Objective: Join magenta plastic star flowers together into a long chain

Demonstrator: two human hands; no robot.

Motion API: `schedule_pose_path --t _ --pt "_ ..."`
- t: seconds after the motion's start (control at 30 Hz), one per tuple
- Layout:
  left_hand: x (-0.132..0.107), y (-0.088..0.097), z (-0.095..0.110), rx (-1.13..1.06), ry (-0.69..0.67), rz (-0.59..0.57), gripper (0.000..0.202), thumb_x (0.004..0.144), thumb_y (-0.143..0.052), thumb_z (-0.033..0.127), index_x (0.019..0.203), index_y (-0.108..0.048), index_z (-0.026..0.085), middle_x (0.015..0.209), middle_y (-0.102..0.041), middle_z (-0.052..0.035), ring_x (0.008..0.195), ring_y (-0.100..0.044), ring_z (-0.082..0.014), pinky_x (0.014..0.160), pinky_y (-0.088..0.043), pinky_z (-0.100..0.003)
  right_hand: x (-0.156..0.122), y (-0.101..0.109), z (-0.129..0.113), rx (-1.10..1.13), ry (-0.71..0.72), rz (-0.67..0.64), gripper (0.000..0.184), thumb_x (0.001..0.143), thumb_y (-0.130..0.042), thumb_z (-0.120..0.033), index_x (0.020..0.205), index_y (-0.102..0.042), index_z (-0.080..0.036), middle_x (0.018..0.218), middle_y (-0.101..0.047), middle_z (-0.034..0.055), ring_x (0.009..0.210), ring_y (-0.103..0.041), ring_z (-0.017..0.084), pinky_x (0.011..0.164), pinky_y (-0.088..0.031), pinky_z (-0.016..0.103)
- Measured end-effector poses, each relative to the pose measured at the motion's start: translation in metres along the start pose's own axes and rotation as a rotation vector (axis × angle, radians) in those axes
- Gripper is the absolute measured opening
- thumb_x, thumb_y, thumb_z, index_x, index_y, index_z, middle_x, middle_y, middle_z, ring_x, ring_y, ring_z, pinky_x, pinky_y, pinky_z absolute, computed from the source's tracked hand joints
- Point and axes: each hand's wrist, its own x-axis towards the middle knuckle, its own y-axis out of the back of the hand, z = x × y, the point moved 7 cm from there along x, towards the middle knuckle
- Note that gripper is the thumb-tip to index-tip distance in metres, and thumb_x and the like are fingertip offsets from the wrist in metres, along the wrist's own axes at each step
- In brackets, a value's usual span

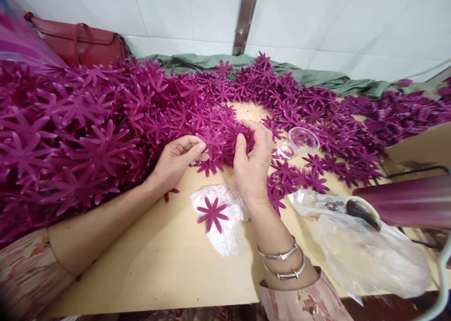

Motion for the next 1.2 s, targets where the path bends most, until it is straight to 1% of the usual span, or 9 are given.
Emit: schedule_pose_path --t 0.13,0.27,0.33,0.43,0.53,0.67,0.77,0.93,1.2 --pt "0.0 -0.003 0.002 0.012 -0.012 -0.024 0.023 0.085 -0.076 0.038 0.083 -0.068 0.016 0.074 -0.069 0.0013 0.069 -0.067 -0.0098 0.072 -0.056 -0.022 0.001 -0.004 -0.013 -0.041 0.078 -0.073 0.022 0.1 -0.055 -0.03 0.112 -0.072 -0.024 0.125 -0.07 0.0099 0.128 -0.059 0.025 0.117 -0.039 0.049" --pt "-0.001 -0.006 0.005 0.005 -0.039 -0.058 0.024 0.084 -0.076 0.038 0.082 -0.067 0.017 0.075 -0.067 0.0024 0.069 -0.064 -0.009 0.073 -0.056 -0.022 -0.004 -0.019 -0.017 0.041 0.03 -0.222 0.017 0.094 -0.067 -0.033 0.106 -0.075 -0.025 0.12 -0.074 0.0076 0.122 -0.063 0.026 0.114 -0.044 0.049" --pt "-0.001 -0.006 0.006 0.016 -0.04 -0.052 0.023 0.084 -0.076 0.038 0.082 -0.067 0.017 0.074 -0.066 0.0026 0.068 -0.064 -0.009 0.073 -0.056 -0.022 -0.005 -0.02 -0.011 0.145 -0.039 -0.221 0.021 0.094 -0.061 -0.024 0.111 -0.073 -0.025 0.121 -0.074 0.0065 0.119 -0.065 0.023 0.112 -0.046 0.047" --pt "-0.002 -0.005 0.006 0.046 -0.031 -0.034 0.022 0.086 -0.073 0.036 0.082 -0.066 0.016 0.073 -0.067 0.0022 0.068 -0.064 -0.009 0.073 -0.055 -0.022 -0.003 -0.011 -0.004 0.227 -0.105 -0.122 0.029 0.093 -0.051 -0.012 0.111 -0.071 -0.023 0.117 -0.073 0.0054 0.114 -0.066 0.02 0.11 -0.048 0.043" --pt "-0.002 -0.004 0.006 0.059 -0.031 -0.034 0.021 0.088 -0.072 0.036 0.081 -0.065 0.016 0.074 -0.067 0.0018 0.068 -0.063 -0.009 0.073 -0.054 -0.022 0.0 -0.006 -0.005 0.16 -0.088 -0.087 0.022 0.098 -0.053 -0.02 0.103 -0.074 -0.023 0.115 -0.074 0.0063 0.117 -0.065 0.021 0.113 -0.044 0.045" --pt "-0.001 -0.004 0.005 0.046 -0.034 -0.037 0.022 0.087 -0.072 0.037 0.082 -0.066 0.017 0.074 -0.067 0.002 0.069 -0.063 -0.0089 0.074 -0.053 -0.022 -0.003 -0.019 -0.006 0.19 -0.101 -0.218 0.015 0.096 -0.064 -0.033 0.097 -0.076 -0.024 0.12 -0.074 0.007 0.122 -0.064 0.023 0.114 -0.043 0.046" --pt "-0.001 -0.006 0.003 0.023 -0.039 -0.056 0.024 0.086 -0.074 0.039 0.083 -0.065 0.017 0.075 -0.066 0.0023 0.069 -0.063 -0.0093 0.074 -0.053 -0.023 -0.008 -0.029 -0.001 0.316 -0.167 -0.288 0.008 0.09 -0.072 -0.031 0.091 -0.076 -0.024 0.117 -0.075 0.0067 0.115 -0.067 0.023 0.109 -0.048 0.044" --pt "-0.002 -0.009 0.002 -0.001 -0.056 -0.11 0.029 0.084 -0.078 0.041 0.086 -0.064 0.016 0.078 -0.067 0.0012 0.072 -0.062 -0.01 0.074 -0.051 -0.024 -0.012 -0.033 0.006 0.407 -0.266 -0.308 0.01 0.087 -0.076 -0.031 0.083 -0.075 -0.022 0.105 -0.076 0.0041 0.1 -0.069 0.019 0.097 -0.051 0.036" --pt "-0.002 -0.01 0.003 -0.045 -0.063 -0.119 0.025 0.082 -0.08 0.037 0.089 -0.067 0.017 0.084 -0.071 -0.0003 0.078 -0.065 -0.011 0.08 -0.052 -0.025 -0.016 -0.035 0.014 0.464 -0.415 -0.344 0.021 0.082 -0.081 -0.04 0.077 -0.071 -0.021 0.077 -0.069 -0.0016 0.069 -0.057 0.013 0.068 -0.049 0.027"
